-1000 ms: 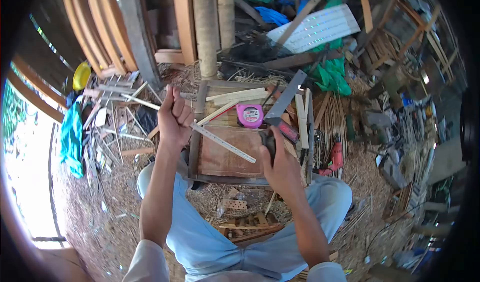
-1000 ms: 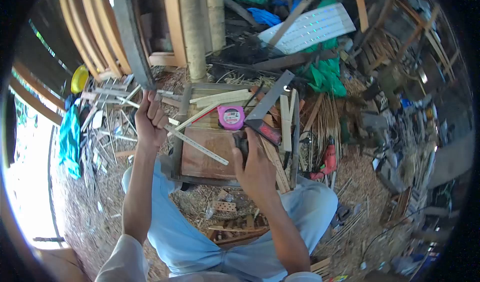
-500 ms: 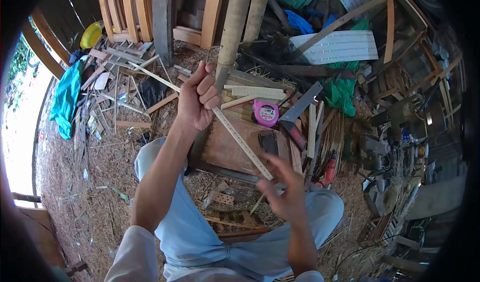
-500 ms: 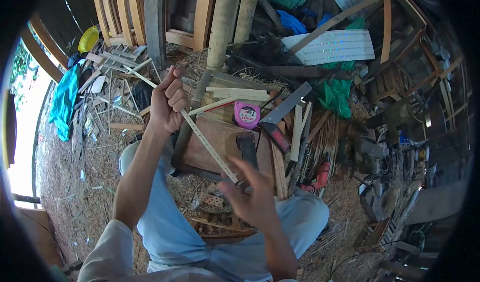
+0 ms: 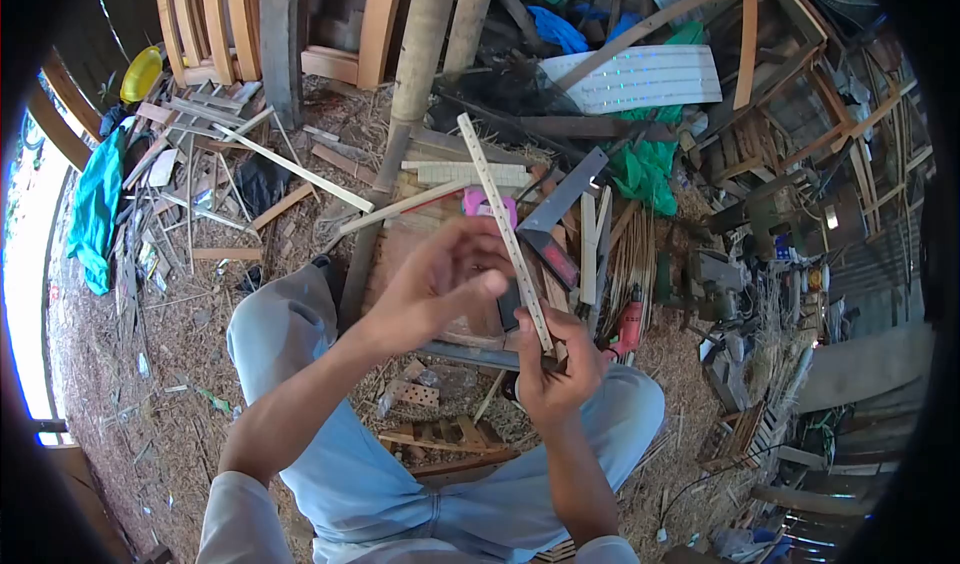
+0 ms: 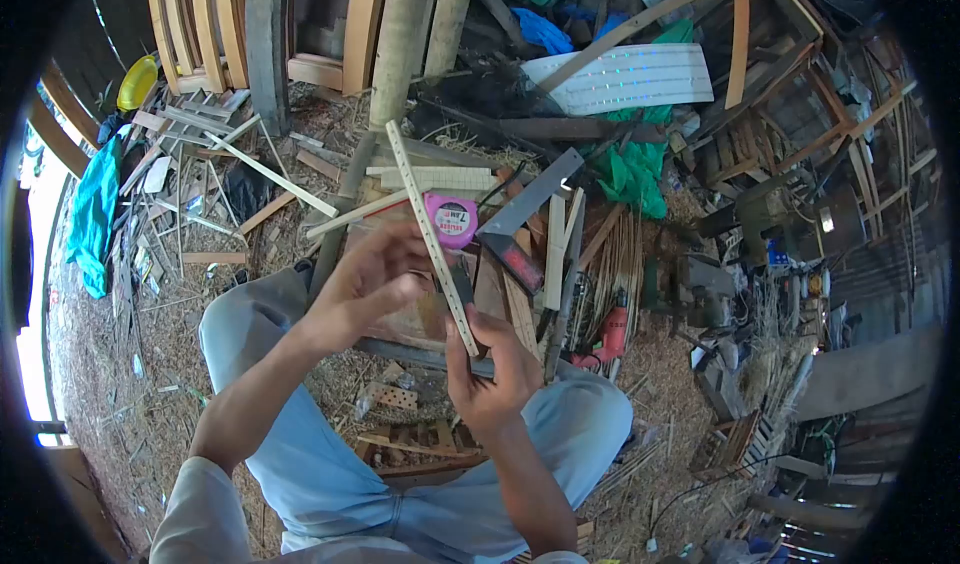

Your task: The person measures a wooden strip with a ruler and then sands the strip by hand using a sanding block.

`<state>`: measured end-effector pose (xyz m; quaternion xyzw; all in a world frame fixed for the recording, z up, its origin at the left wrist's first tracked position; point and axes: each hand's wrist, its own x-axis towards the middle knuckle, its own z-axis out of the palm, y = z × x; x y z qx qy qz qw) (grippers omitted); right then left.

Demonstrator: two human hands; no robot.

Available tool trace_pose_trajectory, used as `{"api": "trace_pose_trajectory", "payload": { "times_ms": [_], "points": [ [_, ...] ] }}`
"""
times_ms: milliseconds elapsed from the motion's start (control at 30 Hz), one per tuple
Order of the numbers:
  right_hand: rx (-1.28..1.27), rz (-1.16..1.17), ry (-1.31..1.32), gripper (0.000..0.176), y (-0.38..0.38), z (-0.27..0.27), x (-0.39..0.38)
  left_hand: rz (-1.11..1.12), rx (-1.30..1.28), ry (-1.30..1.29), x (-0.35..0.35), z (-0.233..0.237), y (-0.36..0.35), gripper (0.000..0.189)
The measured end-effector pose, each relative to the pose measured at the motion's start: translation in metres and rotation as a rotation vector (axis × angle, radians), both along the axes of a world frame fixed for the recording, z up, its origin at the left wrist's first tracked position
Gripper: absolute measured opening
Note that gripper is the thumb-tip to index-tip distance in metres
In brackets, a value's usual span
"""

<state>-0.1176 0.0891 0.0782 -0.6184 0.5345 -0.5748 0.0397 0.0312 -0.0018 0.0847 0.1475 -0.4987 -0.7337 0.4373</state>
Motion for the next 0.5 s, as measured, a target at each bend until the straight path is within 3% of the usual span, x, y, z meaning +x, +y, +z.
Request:
{"api": "trace_pose_trajectory", "payload": {
  "times_ms": [100,167,267,333,367,433,500],
  "points": [
    [0.037,0.005,0.012,0.015,0.001,-0.010,0.002,-0.005,0.057,-0.074,-0.006,-0.008,0.008,0.049],
    [0.049,0.019,0.018,0.016,0.001,-0.012,0.003,0.018,0.119,-0.025,-0.006,-0.009,0.010,0.041],
    [0.110,0.014,0.053,0.017,0.000,-0.008,0.003,0.051,0.144,-0.153,0.000,-0.011,0.005,0.037],
    [0.377,0.145,-0.217,0.017,0.000,-0.001,0.007,0.113,0.153,-0.110,0.003,-0.012,0.001,0.034],
    [0.383,0.150,-0.218,0.017,0.001,-0.002,0.008,0.118,0.159,-0.112,0.006,-0.011,-0.001,0.034],
    [0.549,0.231,-0.484,0.018,0.004,-0.003,0.010,0.075,0.164,-0.147,0.013,-0.003,-0.004,0.034],
    [0.596,0.253,-0.464,0.020,0.006,0.000,0.007,0.091,0.183,-0.152,0.015,0.000,-0.003,0.033]
  ]
}}
